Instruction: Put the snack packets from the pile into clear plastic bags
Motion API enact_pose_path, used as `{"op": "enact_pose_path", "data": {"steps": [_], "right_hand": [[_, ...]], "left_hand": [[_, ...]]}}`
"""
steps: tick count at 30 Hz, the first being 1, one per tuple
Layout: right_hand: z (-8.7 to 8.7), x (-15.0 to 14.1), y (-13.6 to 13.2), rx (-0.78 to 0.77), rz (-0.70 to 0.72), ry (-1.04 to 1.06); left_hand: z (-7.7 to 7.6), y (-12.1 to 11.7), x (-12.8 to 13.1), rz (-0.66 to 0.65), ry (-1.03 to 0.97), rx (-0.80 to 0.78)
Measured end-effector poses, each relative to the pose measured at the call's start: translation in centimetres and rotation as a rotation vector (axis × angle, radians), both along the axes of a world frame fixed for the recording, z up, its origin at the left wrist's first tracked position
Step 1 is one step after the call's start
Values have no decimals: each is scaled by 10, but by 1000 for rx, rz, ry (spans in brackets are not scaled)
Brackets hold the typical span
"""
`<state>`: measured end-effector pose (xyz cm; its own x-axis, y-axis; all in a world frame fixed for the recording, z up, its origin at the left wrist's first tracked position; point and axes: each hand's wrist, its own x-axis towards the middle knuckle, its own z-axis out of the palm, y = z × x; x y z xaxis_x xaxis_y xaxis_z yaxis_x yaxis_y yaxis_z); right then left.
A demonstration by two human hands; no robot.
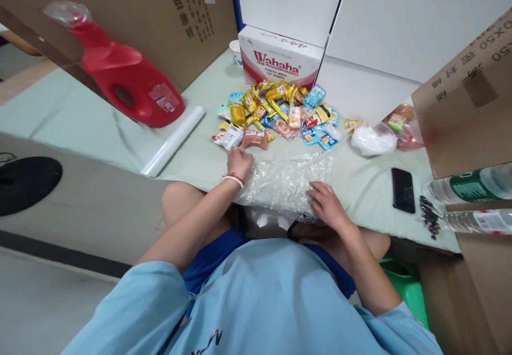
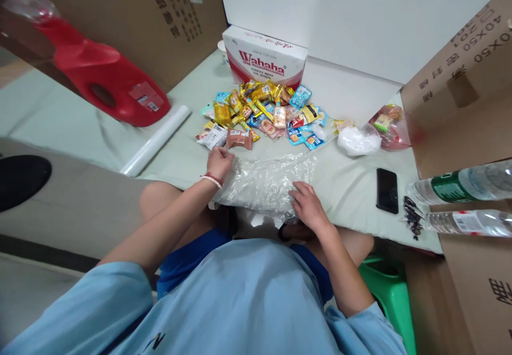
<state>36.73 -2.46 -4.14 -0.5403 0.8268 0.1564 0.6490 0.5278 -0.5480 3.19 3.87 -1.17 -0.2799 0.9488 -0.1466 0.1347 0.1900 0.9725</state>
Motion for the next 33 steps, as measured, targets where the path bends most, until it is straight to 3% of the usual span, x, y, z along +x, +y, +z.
{"op": "enact_pose_path", "data": {"steps": [2, 3, 4, 6, 8, 13, 15, 19, 23, 26, 31, 33], "right_hand": [[2, 8, 3, -4, -3, 20], [3, 10, 4, -7, 3, 27], [4, 10, 5, -11, 11, 32], [6, 10, 4, -33, 30, 29], [6, 14, -1, -77, 50, 13], [14, 53, -11, -192, 84, -24], [24, 68, -2, -224, 78, -56], [46, 64, 60, -130, -185, -148], [57, 23, 152, -45, -430, -251], [56, -8, 200, -102, -641, -479], [44, -22, 215, -186, -684, -598], [39, -19, 210, -189, -667, -628]], "left_hand": [[11, -14, 10, 80, 248, 167], [15, -22, 21, 33, 414, 277], [17, -29, 33, -40, 450, 320], [16, -37, 55, -367, 542, 390], [8, -35, 65, -572, 672, 404], [-25, -18, 32, -621, 953, 139], [-34, -20, 16, -704, 1021, 146], [-43, -37, 7, -677, 1115, 175], [-47, -47, 9, -651, 1138, 198], [-45, -46, 10, -632, 1096, 180], [-28, -43, 30, -389, 1069, 220], [-26, -41, 41, -425, 1079, 274]]}}
